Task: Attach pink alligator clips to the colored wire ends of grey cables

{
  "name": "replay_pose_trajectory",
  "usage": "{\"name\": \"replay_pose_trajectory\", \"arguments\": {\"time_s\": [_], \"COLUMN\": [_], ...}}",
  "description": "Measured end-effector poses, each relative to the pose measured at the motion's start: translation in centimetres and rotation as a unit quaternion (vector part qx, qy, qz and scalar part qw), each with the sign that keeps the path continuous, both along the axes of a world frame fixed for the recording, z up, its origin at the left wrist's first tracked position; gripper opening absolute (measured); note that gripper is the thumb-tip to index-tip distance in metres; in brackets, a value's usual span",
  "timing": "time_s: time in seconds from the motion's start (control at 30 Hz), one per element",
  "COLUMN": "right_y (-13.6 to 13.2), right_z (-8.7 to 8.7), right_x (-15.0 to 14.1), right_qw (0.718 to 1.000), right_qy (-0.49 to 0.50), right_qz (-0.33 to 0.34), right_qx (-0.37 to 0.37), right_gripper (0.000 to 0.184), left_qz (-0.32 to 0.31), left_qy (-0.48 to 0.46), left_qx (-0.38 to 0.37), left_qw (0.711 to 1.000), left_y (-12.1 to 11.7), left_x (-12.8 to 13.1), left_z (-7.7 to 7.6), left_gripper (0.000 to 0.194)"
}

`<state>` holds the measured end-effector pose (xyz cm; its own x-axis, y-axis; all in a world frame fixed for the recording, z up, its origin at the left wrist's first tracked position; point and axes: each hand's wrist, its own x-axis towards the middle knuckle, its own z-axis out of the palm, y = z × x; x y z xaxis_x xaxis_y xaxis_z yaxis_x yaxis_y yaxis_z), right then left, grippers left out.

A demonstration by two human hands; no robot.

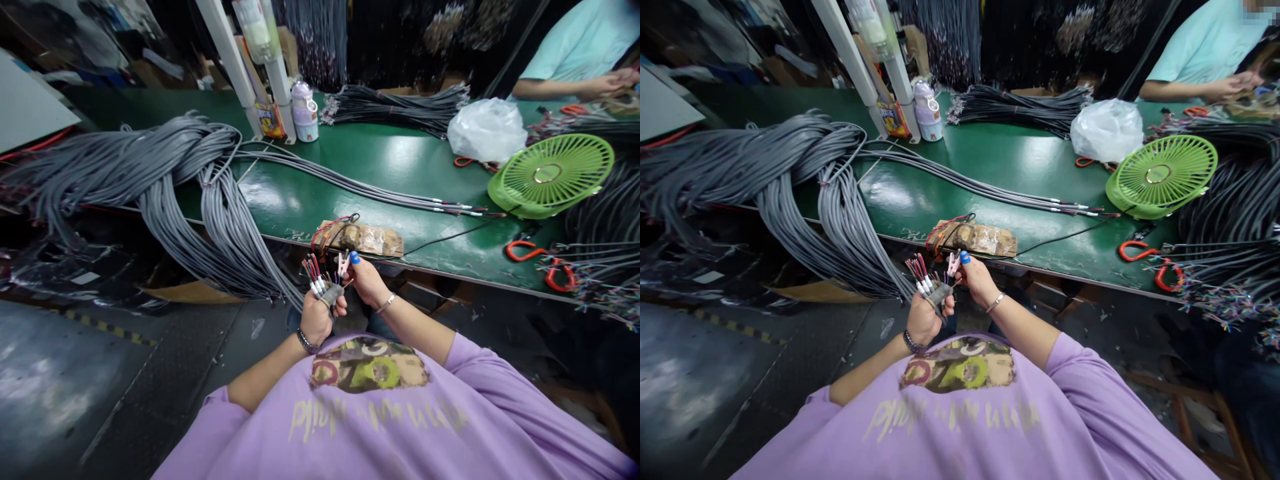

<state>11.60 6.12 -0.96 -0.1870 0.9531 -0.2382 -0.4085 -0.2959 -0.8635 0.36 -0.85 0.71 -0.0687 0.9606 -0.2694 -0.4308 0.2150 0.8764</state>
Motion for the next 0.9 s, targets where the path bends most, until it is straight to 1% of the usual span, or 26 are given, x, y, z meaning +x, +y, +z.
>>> {"name": "replay_pose_trajectory", "arguments": {"time_s": [0.07,0.1,0.17,0.27,0.37,0.47,0.53,0.63,0.73,0.83,0.9], "right_y": [0.3,0.4,0.7,0.9,0.8,0.5,0.0,-0.8,-1.6,-2.1,-2.3], "right_z": [0.1,0.2,0.3,0.2,0.1,-0.1,0.0,0.3,0.9,1.5,1.8], "right_x": [0.0,-0.1,-0.1,-0.3,-0.4,-0.1,0.3,1.0,1.5,1.5,1.4], "right_qw": [0.996,0.992,0.988,0.986,0.985,0.984,0.981,0.98,0.981,0.974,0.971], "right_qy": [0.057,0.08,0.106,0.122,0.129,0.133,0.131,0.095,0.011,-0.074,-0.098], "right_qz": [0.047,0.057,0.054,0.036,0.036,0.056,0.081,0.136,0.184,0.213,0.215], "right_qx": [-0.053,-0.076,-0.103,-0.109,-0.105,-0.109,-0.114,-0.106,-0.065,-0.005,0.021], "right_gripper": [0.048,0.046,0.042,0.039,0.04,0.045,0.048,0.046,0.044,0.043,0.041], "left_qz": [0.0,-0.001,-0.004,-0.008,-0.01,-0.007,-0.004,-0.011,-0.023,-0.029,-0.034], "left_qy": [-0.001,-0.002,-0.001,0.003,0.007,0.006,0.004,0.022,0.057,0.081,0.085], "left_qx": [-0.007,-0.011,-0.013,-0.011,-0.011,-0.005,0.001,0.003,0.012,0.026,0.027], "left_qw": [1.0,1.0,1.0,1.0,1.0,1.0,1.0,1.0,0.998,0.996,0.995], "left_y": [0.1,0.2,0.3,0.4,0.5,0.4,0.1,-0.5,-1.2,-1.5,-1.6], "left_x": [0.1,0.1,0.2,0.2,0.2,0.1,-0.1,-0.4,-0.8,-1.1,-1.2], "left_z": [-0.1,-0.1,-0.2,-0.5,-0.7,-0.6,-0.5,-0.6,-1.1,-1.7,-1.9], "left_gripper": [0.027,0.027,0.027,0.027,0.028,0.028,0.028,0.029,0.028,0.028,0.029]}}
